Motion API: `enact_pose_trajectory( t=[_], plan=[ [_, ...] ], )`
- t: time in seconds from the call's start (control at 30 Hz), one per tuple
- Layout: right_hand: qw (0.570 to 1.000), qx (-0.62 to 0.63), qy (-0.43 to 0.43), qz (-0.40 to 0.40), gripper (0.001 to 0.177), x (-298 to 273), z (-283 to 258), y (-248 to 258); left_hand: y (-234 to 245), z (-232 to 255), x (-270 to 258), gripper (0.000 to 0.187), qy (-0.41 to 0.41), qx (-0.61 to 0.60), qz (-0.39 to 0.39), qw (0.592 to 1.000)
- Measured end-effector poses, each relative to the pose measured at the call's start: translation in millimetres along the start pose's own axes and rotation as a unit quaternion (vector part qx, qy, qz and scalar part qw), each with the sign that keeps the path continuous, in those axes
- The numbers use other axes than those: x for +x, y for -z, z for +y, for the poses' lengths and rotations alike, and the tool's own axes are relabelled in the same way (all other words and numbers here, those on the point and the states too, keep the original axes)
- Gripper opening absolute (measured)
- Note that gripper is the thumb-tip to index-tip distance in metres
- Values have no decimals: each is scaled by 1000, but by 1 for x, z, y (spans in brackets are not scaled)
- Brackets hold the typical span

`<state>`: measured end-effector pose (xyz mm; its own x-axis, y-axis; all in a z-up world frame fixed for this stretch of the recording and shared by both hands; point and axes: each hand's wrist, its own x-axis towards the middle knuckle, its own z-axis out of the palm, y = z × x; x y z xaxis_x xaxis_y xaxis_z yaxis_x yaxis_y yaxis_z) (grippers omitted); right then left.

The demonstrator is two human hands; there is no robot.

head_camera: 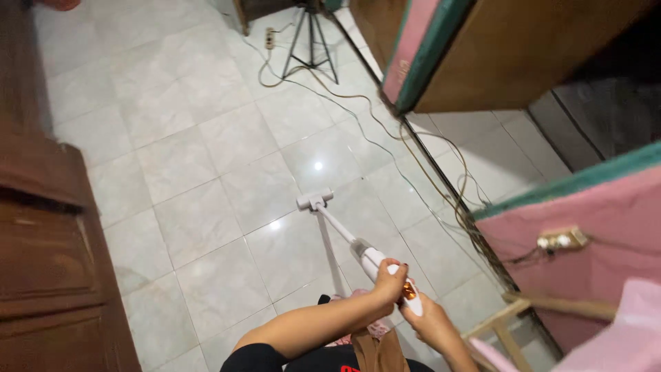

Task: The person is vacuuming the tiled floor in a home.

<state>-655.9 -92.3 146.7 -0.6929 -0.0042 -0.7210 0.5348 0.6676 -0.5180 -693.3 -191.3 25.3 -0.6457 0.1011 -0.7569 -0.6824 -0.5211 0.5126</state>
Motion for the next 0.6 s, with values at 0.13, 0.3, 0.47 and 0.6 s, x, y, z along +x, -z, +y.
enact_pose_trajectory(
  t=[0.13,0.3,0.47,0.6],
  plan=[
    [996,79,-33,27,46,-1,36,-35,28,-20,-5,33,-15,22,-5,1000],
    [991,-74,83,75,50,-16,74,-52,34,-28,-46,26,2,20,-42,999],
    [994,-69,26,85,54,-69,81,-52,25,-36,-85,25,63,53,-92,992],
    [991,14,-6,136,53,-73,81,-88,38,-24,-84,26,106,109,-108,982]
  ],
)
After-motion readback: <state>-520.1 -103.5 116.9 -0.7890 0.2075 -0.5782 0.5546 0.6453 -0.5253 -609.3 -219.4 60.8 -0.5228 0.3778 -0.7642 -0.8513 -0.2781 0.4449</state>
